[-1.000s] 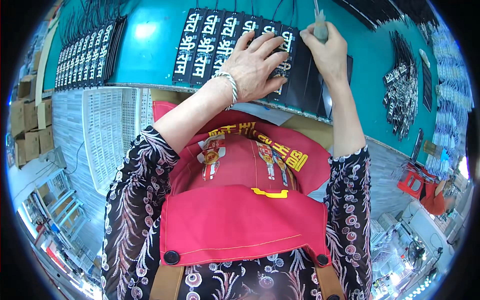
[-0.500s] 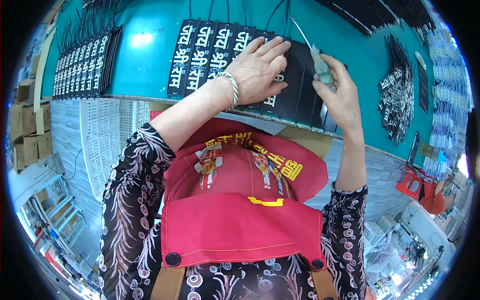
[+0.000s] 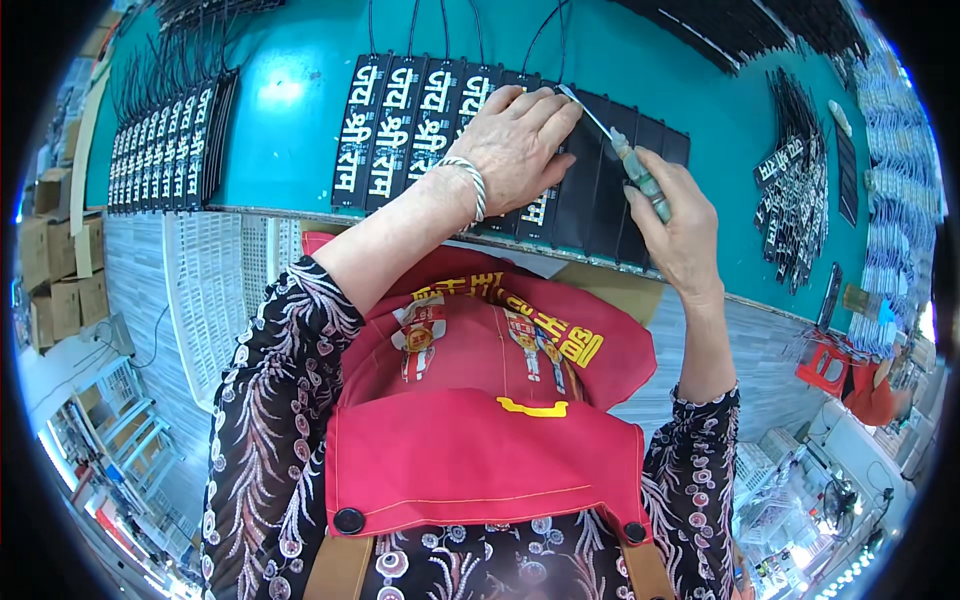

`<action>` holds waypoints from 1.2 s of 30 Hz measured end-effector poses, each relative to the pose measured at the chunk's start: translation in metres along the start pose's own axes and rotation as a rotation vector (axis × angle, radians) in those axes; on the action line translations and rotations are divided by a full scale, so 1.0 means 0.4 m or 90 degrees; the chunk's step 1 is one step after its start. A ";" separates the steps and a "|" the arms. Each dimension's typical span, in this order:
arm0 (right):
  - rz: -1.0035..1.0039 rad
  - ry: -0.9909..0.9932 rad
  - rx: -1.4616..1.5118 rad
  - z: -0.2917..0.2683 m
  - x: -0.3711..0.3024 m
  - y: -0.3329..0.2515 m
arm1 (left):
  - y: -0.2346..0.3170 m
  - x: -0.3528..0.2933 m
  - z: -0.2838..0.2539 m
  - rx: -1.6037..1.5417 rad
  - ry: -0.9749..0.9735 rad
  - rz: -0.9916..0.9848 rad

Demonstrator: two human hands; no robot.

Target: Assembling electronic components and wires onto printed circuit boards at a factory workbench.

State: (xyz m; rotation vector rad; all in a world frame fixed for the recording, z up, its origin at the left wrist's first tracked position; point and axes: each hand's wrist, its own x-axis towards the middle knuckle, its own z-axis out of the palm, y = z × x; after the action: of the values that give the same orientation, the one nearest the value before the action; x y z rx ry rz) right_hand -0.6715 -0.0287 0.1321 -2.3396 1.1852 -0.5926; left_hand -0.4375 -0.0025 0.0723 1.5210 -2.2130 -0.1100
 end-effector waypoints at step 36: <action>0.017 -0.340 -0.159 -0.062 0.441 -0.215 | -0.162 -0.008 -0.055 -0.115 0.009 -0.026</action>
State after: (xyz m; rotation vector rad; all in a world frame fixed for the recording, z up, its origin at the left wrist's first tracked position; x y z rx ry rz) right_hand -0.5359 -0.1333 0.2308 -2.4524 1.0732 0.2018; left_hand -0.3715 -0.0208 0.0709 1.4639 -2.0986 -0.3025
